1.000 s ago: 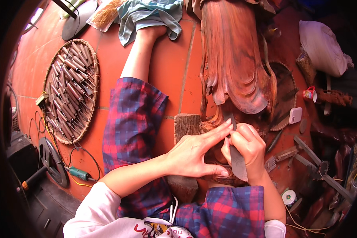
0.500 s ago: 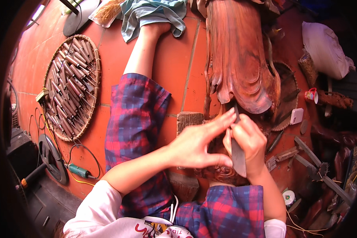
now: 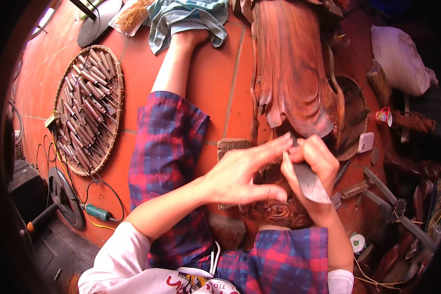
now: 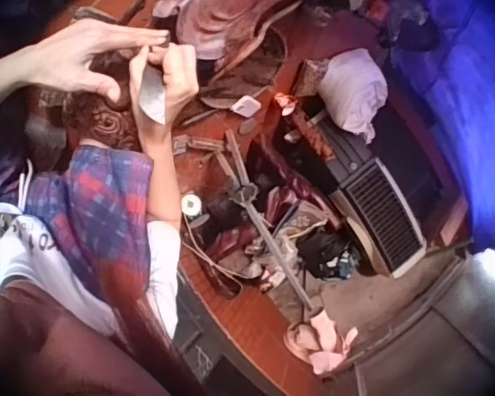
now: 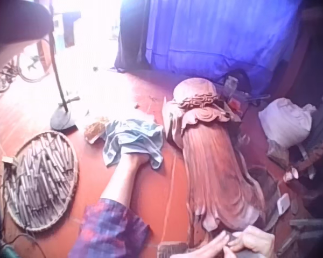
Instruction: The person carves a large wooden object using a small knife, focusing on refining intricate details. They occasionally switch tools from a basket of carving tools to continue shaping the wood.
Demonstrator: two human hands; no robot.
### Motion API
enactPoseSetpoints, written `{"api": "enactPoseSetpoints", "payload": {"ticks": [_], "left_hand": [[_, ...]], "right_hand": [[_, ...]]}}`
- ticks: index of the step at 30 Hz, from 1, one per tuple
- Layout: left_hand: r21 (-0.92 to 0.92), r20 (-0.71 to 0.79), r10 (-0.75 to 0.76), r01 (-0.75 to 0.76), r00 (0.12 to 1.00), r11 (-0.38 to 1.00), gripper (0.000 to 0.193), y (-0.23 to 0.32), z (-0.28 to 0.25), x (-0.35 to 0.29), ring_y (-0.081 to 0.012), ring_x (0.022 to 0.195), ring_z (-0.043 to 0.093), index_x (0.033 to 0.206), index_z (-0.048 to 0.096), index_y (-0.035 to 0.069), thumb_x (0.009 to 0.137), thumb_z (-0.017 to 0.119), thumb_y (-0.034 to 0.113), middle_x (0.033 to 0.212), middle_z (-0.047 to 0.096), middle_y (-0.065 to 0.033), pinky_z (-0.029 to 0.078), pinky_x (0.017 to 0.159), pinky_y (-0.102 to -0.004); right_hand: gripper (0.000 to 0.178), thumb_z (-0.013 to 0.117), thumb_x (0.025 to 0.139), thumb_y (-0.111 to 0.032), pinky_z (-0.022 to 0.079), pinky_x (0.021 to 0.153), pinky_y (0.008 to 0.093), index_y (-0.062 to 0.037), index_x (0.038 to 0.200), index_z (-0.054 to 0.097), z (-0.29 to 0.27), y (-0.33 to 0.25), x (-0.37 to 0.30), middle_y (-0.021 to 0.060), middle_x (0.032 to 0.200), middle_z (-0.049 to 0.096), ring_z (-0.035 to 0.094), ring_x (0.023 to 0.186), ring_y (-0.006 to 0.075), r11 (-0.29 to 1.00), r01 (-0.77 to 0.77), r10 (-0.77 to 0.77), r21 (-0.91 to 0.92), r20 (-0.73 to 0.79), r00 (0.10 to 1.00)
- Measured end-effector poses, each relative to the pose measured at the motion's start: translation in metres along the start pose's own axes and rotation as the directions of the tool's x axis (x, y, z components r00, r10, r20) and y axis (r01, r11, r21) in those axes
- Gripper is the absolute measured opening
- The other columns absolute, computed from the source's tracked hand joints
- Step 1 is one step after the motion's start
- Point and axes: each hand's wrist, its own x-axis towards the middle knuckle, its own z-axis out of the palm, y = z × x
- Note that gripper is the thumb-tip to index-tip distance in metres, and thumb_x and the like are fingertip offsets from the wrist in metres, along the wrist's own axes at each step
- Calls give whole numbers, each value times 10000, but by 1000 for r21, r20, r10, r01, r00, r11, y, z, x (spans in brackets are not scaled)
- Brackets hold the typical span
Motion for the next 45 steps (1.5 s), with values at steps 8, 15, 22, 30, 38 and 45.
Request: {"api": "enactPoseSetpoints", "payload": {"ticks": [8, 15, 22, 30, 38, 45], "left_hand": [[0, 58, -22, 22, 998, 1000, 1021, 0, 1, 1, -409, 1282, 571, 1506, 415, -7, 817, 702, 690, 1584, 405, -204, 517, 1001, -460], [29, 140, -2, -2, 990, 1000, 1061, 11, 8, -4, -401, 1108, 671, 1527, 388, 0, 779, 759, 655, 1569, 423, -205, 573, 851, -435], [-10, 150, 132, -132, 980, 991, 974, 19, 21, -5, -406, 1001, 696, 1512, 407, -1, 809, 775, 564, 1613, 355, -188, 579, 807, -429], [221, 135, 87, -116, 987, 968, 1020, 22, 34, 27, -371, 924, 713, 1533, 381, 10, 790, 764, 595, 1603, 380, -180, 571, 763, -412], [328, 161, -26, -29, 987, 944, 1103, 36, 42, 21, -339, 858, 732, 1541, 370, 1, 750, 762, 661, 1586, 409, -180, 578, 712, -400], [284, 111, -6, -26, 994, 958, 1109, 38, 50, 19, -391, 930, 722, 1520, 372, -35, 737, 794, 627, 1561, 436, -202, 586, 746, -414]], "right_hand": [[187, 755, 754, 53, 509, 667, 318, 14, 749, 572, -3, 10, -4, 114, 778, 590, 644, 714, 230, 997, -15, 13, 81, 25, 1000], [224, 840, 694, 32, 556, 679, 322, -7, 757, 628, -16, 7, -21, 101, 755, 633, 687, 723, 220, 999, -22, 21, 39, 18, 1000], [281, 893, 689, -64, 577, 772, 360, -42, 819, 644, -43, 29, -47, 114, 858, 697, 703, 840, 252, 996, -39, 42, 81, -32, 999], [240, 757, 816, 54, 498, 962, 347, -37, 839, 536, -28, 57, -57, 102, 1024, 613, 649, 987, 191, 840, -162, 343, 519, -275, 898], [264, 736, 808, 114, 541, 843, 301, -23, 743, 519, -42, 47, -49, 51, 830, 577, 635, 842, 135, 896, -239, 309, 375, -137, 941], [284, 728, 804, 127, 520, 804, 270, -36, 712, 513, -39, 48, -52, 26, 796, 549, 606, 794, 97, 895, -213, 293, 392, -155, 944]]}}
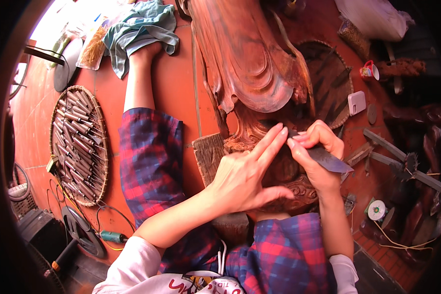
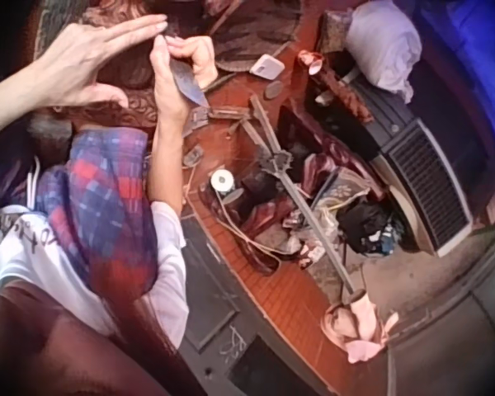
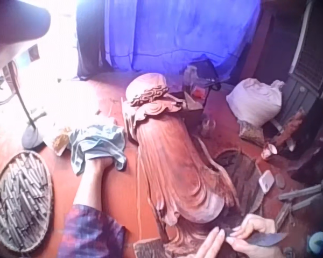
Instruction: The person carves a large wooden object using a small knife, focusing on refining intricate details. They occasionally switch tools from a basket of carving tools to continue shaping the wood.
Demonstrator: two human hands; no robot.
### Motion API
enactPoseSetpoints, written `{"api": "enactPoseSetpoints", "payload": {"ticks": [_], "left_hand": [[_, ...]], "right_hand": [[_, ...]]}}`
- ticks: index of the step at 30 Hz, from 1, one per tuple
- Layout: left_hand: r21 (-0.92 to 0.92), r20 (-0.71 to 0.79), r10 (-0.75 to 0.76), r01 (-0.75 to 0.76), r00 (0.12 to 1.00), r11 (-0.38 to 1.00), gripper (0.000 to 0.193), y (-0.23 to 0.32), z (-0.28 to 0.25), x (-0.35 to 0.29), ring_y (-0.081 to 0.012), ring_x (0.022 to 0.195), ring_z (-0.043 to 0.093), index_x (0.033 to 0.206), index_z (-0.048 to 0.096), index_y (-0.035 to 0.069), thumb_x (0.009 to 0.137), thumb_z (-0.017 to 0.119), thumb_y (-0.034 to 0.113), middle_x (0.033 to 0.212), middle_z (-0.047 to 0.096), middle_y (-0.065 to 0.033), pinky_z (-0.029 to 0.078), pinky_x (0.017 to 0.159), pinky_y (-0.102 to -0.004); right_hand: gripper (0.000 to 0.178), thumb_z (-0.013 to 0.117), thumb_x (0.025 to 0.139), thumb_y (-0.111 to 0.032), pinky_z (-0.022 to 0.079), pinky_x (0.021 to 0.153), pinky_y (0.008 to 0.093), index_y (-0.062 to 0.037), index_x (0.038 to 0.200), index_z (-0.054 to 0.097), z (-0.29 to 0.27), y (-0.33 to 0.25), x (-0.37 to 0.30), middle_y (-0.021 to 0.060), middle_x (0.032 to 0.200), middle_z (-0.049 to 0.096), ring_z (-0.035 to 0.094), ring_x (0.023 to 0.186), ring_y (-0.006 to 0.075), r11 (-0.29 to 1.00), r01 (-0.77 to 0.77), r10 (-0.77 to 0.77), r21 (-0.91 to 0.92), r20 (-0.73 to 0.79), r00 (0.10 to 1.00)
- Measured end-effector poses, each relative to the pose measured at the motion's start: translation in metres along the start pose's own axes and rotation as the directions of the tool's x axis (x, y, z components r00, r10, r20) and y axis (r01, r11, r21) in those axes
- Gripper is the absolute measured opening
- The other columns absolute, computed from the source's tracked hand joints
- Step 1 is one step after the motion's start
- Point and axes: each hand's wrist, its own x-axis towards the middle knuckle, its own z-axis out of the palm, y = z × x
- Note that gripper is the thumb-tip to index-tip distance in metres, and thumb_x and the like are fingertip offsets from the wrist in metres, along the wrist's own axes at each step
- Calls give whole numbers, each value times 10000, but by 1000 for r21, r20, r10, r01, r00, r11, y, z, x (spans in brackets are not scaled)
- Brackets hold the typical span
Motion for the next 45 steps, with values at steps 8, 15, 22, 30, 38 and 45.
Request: {"api": "enactPoseSetpoints", "payload": {"ticks": [8, 15, 22, 30, 38, 45], "left_hand": [[92, -11, -9, 10, 1000, 996, 1085, 7, -8, 4, -341, 880, 734, 1518, 396, -29, 734, 808, 599, 1552, 451, -207, 578, 712, -383], [148, -199, 302, -276, 932, 950, 826, -21, 34, -26, -288, 1249, 591, 1507, 494, 97, 845, 727, 532, 1611, 410, -114, 419, 1025, -370], [306, -58, 252, -223, 966, 926, 740, -21, 56, -32, -337, 1541, 259, 1505, 512, 170, 909, 606, 598, 1621, 400, -86, 152, 1207, -474], [303, -139, 304, -252, 943, 919, 658, -23, 60, -34, -341, 1542, 260, 1443, 559, 132, 918, 622, 523, 1596, 426, -104, 196, 1205, -481], [312, -197, 350, -280, 916, 908, 666, -20, 60, -29, -341, 1543, 258, 1463, 534, 129, 909, 641, 482, 1590, 442, -83, 196, 1213, -489], [377, -192, 361, -271, 912, 886, 633, -23, 64, -33, -318, 1539, 270, 1472, 535, 132, 945, 620, 471, 1594, 437, -84, 203, 1216, -467]], "right_hand": [[267, 753, 783, 102, 517, 784, 282, -27, 719, 527, 10, -2, 0, 45, 781, 579, 607, 773, 125, 988, 104, -112, -116, -61, 992], [136, 628, 938, 21, 609, 762, 334, -28, 843, 543, -15, -12, -25, 71, 872, 565, 699, 777, 209, 909, 68, 20, 411, -206, 978], [513, 551, 1042, -449, 617, 740, 342, 54, 998, 638, 7, 27, -69, 172, 1016, 659, 731, 841, 266, 794, 37, 161, 607, -268, 950], [682, 513, 1014, -589, 573, 850, 329, 58, 1033, 725, 18, 30, -62, 178, 1064, 728, 723, 924, 227, 967, 160, -113, 197, -230, 967], [407, 632, 1017, -363, 546, 834, 272, 26, 1055, 742, 20, 35, -55, 96, 1015, 740, 700, 878, 132, 971, 65, -12, 232, -223, 975], [404, 618, 1037, -350, 560, 794, 269, 32, 1089, 737, 20, 38, -57, 88, 972, 754, 714, 863, 128, 963, 144, -98, 226, -202, 975]]}}
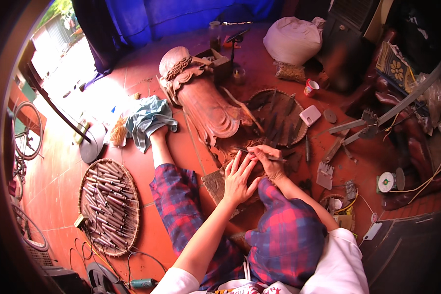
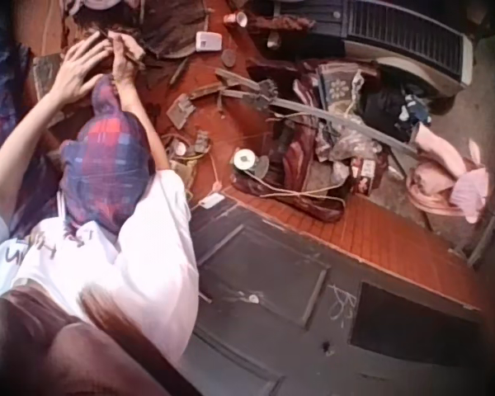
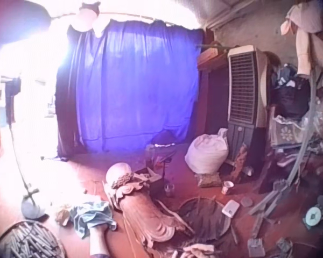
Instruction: The person carves a large wooden object using a small knife, focusing on refining intricate details. They occasionally switch tools from a basket of carving tools to continue shaping the wood.
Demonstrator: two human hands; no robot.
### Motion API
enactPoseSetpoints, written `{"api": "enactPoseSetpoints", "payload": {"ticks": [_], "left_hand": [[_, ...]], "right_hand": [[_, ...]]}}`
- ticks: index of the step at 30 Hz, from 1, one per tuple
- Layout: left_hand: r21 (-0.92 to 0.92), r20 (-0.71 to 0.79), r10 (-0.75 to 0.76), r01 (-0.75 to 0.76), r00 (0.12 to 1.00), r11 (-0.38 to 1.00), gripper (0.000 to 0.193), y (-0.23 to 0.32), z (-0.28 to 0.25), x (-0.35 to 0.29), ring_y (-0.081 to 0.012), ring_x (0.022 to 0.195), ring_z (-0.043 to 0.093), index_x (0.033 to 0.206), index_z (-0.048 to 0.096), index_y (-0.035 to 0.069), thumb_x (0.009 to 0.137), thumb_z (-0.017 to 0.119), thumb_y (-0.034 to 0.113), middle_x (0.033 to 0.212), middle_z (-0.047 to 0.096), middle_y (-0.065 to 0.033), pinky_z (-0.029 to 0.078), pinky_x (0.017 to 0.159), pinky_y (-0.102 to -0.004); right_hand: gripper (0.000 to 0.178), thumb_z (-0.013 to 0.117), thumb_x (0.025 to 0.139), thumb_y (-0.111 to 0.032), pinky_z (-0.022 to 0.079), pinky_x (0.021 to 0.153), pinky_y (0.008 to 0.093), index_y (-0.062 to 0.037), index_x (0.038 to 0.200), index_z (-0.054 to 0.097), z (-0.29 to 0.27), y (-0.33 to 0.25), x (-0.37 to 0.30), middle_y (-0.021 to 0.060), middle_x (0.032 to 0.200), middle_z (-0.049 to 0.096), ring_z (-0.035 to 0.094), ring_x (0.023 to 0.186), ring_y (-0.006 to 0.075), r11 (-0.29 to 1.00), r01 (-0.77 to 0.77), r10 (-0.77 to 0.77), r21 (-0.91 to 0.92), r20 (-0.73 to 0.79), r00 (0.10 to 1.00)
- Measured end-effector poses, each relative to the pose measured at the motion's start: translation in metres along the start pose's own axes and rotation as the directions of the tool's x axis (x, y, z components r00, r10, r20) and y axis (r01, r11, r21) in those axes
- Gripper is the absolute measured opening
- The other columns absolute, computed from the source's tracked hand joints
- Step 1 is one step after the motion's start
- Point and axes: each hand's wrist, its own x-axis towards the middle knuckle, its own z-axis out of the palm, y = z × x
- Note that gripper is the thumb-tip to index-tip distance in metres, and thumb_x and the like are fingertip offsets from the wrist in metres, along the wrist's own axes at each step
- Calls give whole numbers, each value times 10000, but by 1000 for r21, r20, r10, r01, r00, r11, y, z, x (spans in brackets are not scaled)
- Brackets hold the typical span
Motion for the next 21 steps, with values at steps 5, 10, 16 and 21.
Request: {"api": "enactPoseSetpoints", "payload": {"ticks": [5, 10, 16, 21], "left_hand": [[-26, 12, -1, 1, 1000, 1000, 632, 6, -1, 4, -327, 1534, 278, 1477, 531, 127, 929, 640, 423, 1602, 425, -89, 215, 1206, -470], [-17, 64, -23, 24, 998, 1000, 642, 6, -11, 5, -326, 1536, 271, 1508, 504, 166, 923, 649, 389, 1628, 392, -73, 203, 1205, -455], [5, 132, -49, 48, 990, 999, 648, 3, -12, 7, -351, 1532, 269, 1508, 504, 163, 919, 653, 387, 1626, 393, -85, 199, 1199, -459], [26, 162, -86, 83, 983, 996, 604, 4, -15, 6, -363, 1508, 316, 1459, 568, 168, 911, 650, 408, 1589, 453, -90, 196, 1193, -459]], "right_hand": [[465, 627, 1016, -409, 574, 897, 307, 37, 1126, 700, -21, -6, -4, 157, 1104, 731, 730, 950, 211, 936, -143, 144, 322, 21, 989], [179, 744, 939, -159, 593, 788, 295, -16, 994, 650, -99, -43, 6, 115, 969, 734, 723, 819, 190, 919, -52, 161, 391, -254, 954], [239, 485, 1012, -255, 424, 538, 288, -69, 1004, 636, -194, -76, 83, 31, 656, 611, 563, 594, 94, 875, -258, 248, -410, -78, 966], [404, 499, 1058, -398, 521, 742, 431, -62, 997, 715, -192, 8, 105, 139, 724, 667, 696, 772, 309, 608, -277, 506, -744, 95, 857]]}}
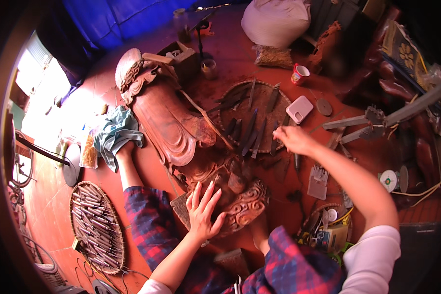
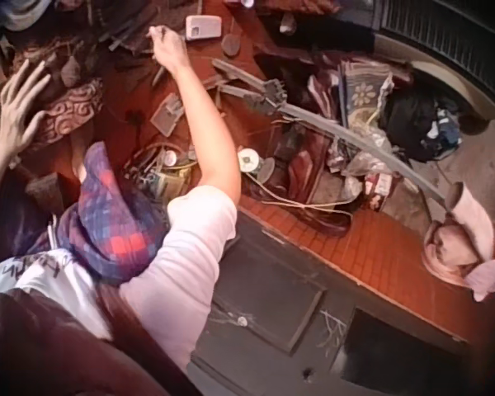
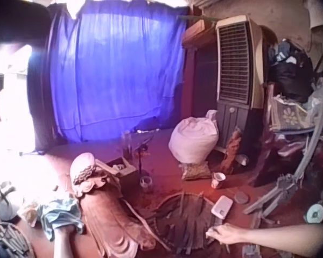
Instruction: The person carves a large wooden object using a small knife, focusing on refining intricate details. They occasionally switch tools from a basket of carving tools to continue shaping the wood.
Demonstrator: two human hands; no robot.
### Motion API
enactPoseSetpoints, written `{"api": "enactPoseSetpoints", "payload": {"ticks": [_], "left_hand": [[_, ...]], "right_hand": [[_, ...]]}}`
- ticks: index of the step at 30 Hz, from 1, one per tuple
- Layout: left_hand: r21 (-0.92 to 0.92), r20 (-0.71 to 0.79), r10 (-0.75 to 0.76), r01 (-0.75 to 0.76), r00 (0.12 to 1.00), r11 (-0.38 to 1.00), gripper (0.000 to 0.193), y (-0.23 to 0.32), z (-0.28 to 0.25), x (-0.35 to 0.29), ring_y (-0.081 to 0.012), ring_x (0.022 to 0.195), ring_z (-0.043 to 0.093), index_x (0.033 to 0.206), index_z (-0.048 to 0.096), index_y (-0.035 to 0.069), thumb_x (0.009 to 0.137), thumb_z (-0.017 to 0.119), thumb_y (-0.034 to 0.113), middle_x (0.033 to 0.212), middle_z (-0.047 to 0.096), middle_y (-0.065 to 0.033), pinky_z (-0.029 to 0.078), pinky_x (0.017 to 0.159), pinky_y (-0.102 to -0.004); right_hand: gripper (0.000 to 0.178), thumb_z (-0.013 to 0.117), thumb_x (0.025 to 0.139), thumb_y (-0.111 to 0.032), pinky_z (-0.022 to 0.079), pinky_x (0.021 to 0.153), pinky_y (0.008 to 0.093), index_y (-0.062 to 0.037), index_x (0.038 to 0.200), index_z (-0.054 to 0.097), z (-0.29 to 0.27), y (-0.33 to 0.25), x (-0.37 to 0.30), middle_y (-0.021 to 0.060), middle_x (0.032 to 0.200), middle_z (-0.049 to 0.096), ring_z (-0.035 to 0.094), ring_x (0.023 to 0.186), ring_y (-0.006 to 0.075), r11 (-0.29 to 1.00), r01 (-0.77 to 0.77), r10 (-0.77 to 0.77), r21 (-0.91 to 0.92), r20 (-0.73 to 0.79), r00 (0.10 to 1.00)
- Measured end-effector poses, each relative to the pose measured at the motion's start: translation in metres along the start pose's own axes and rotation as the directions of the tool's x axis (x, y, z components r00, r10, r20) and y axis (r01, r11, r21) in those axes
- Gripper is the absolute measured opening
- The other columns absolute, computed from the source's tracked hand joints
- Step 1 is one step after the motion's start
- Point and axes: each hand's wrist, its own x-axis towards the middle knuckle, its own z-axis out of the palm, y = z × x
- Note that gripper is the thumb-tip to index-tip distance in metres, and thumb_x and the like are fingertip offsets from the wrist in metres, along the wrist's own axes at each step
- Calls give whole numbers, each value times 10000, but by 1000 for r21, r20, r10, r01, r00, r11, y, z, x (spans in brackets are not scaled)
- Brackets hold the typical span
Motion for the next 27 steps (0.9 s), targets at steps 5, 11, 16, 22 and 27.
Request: {"api": "enactPoseSetpoints", "payload": {"ticks": [5, 11, 16, 22, 27], "left_hand": [[-9, 46, -24, 24, 999, 1000, 596, -2, 5, -7, -382, 1489, 341, 1431, 600, 166, 890, 659, 410, 1560, 489, -98, 214, 1173, -470], [-26, 27, -35, 36, 999, 999, 571, -4, 3, -6, -390, 1452, 394, 1388, 646, 176, 870, 672, 414, 1517, 542, -82, 236, 1145, -471], [-34, 39, -52, 54, 998, 998, 552, -4, 4, -6, -355, 1458, 380, 1366, 664, 204, 854, 693, 410, 1507, 555, -50, 245, 1139, -459], [-33, 32, -46, 47, 998, 998, 553, -5, 4, -4, -347, 1436, 404, 1351, 675, 210, 839, 709, 418, 1501, 560, -44, 260, 1123, -451], [-42, 33, -40, 42, 999, 998, 549, -4, 7, -3, -355, 1430, 408, 1342, 682, 211, 835, 715, 418, 1499, 562, -43, 267, 1117, -459]], "right_hand": [[230, 783, 858, -196, 562, 744, 452, -31, 1013, 743, 103, 74, 29, 190, 880, 729, 716, 831, 371, 977, 161, -188, -142, -207, 960], [247, 854, 749, -175, 541, 762, 488, -71, 945, 744, 142, 94, 45, 183, 920, 720, 689, 916, 398, 994, 57, -78, -98, -229, 970], [259, 855, 735, -164, 531, 750, 483, -57, 947, 749, 127, 116, 52, 188, 900, 719, 686, 915, 397, 995, 3, -17, -98, -141, 990], [211, 857, 728, -65, 525, 738, 391, -15, 908, 760, 96, 143, 38, 144, 820, 737, 730, 820, 225, 972, -234, 235, 34, -55, 970], [426, 803, 847, -443, 505, 657, 348, -36, 953, 738, 71, 150, 52, 101, 754, 699, 662, 709, 169, 969, -220, 236, 114, -163, 958]]}}
